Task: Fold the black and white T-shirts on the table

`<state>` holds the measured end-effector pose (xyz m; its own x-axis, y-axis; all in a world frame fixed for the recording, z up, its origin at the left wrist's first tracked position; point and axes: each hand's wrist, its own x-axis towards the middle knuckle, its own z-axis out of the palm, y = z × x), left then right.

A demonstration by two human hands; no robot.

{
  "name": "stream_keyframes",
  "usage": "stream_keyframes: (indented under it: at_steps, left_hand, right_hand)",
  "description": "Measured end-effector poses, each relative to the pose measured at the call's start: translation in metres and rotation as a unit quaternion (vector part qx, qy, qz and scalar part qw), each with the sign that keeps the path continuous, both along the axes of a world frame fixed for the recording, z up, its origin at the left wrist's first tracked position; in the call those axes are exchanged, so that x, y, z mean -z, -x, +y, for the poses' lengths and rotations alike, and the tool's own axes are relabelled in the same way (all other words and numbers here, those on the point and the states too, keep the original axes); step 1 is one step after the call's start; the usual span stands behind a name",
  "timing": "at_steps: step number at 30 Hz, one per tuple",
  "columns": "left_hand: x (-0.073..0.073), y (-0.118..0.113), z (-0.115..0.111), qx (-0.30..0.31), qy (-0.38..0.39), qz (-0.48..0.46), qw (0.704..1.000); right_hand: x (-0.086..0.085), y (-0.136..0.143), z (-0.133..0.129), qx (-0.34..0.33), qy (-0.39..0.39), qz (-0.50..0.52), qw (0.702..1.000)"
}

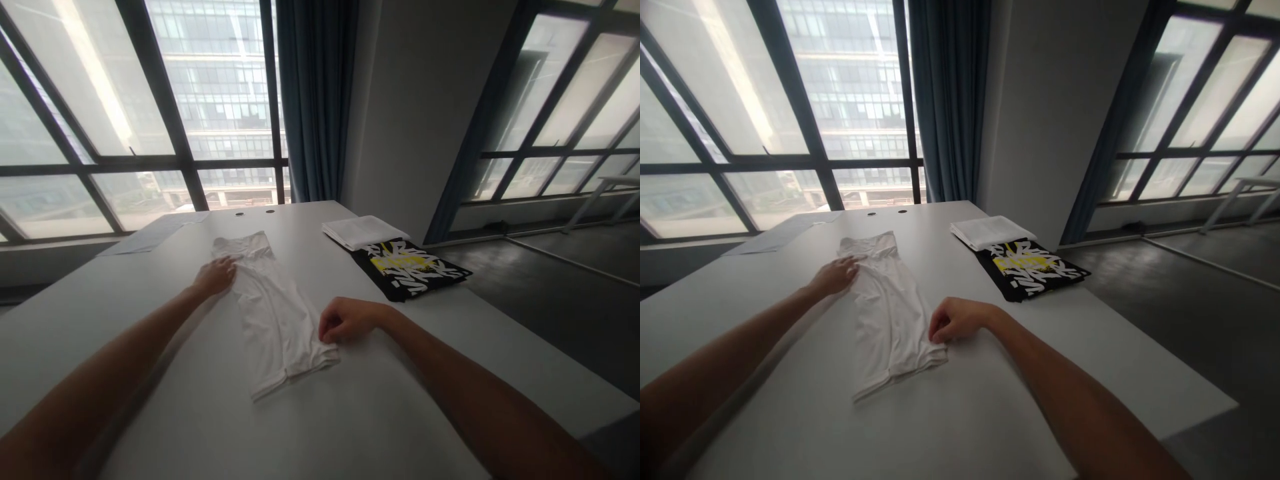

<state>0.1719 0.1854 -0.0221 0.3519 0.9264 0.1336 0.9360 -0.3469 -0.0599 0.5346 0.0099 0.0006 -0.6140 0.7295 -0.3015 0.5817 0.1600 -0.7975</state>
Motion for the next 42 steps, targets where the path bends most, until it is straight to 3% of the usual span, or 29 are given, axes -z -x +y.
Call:
stream_keyframes:
  at_steps: [4, 8, 12, 16, 20, 25, 27, 30, 33, 37, 42]
  left_hand:
    - [0.017, -0.022, -0.065, 0.153, 0.099, -0.03, 0.983]
    - [0.021, -0.017, -0.122, 0.132, 0.155, -0.034, 0.978]
    - [0.011, 0.001, -0.165, 0.109, 0.161, -0.026, 0.981]
    - [-0.008, 0.007, -0.199, 0.205, 0.176, -0.046, 0.962]
    - [-0.017, 0.003, -0.211, 0.277, 0.219, -0.121, 0.928]
    - [-0.01, -0.01, -0.211, 0.354, 0.105, -0.224, 0.902]
    - [-0.011, -0.015, -0.216, 0.386, 0.093, -0.247, 0.884]
    - [-0.022, -0.018, -0.226, 0.383, 0.107, -0.306, 0.865]
    - [-0.034, -0.017, -0.232, 0.367, 0.151, -0.338, 0.853]
    - [-0.044, -0.011, -0.235, 0.359, 0.273, -0.318, 0.834]
    - [-0.052, -0.008, -0.241, 0.356, 0.431, -0.328, 0.762]
  right_hand:
    - [-0.002, 0.009, -0.006, -0.056, 0.045, 0.021, 0.997]
    - [-0.004, 0.01, -0.007, -0.045, -0.007, 0.0, 0.999]
    - [-0.008, 0.006, -0.007, -0.002, -0.153, -0.098, 0.983]
    - [-0.013, 0.007, -0.012, -0.01, -0.227, -0.139, 0.964]
    - [-0.008, 0.013, -0.014, -0.06, -0.241, -0.103, 0.963]
    - [0.003, 0.014, -0.007, -0.078, -0.283, -0.008, 0.956]
    - [0.003, 0.01, -0.005, -0.081, -0.269, 0.019, 0.96]
    - [-0.005, 0.004, -0.006, -0.098, -0.224, 0.058, 0.968]
    - [-0.017, 0.002, -0.01, -0.112, -0.182, 0.085, 0.973]
    - [-0.026, 0.007, -0.022, -0.126, -0.119, 0.059, 0.983]
    - [-0.023, 0.026, -0.036, -0.166, 0.052, 0.084, 0.981]
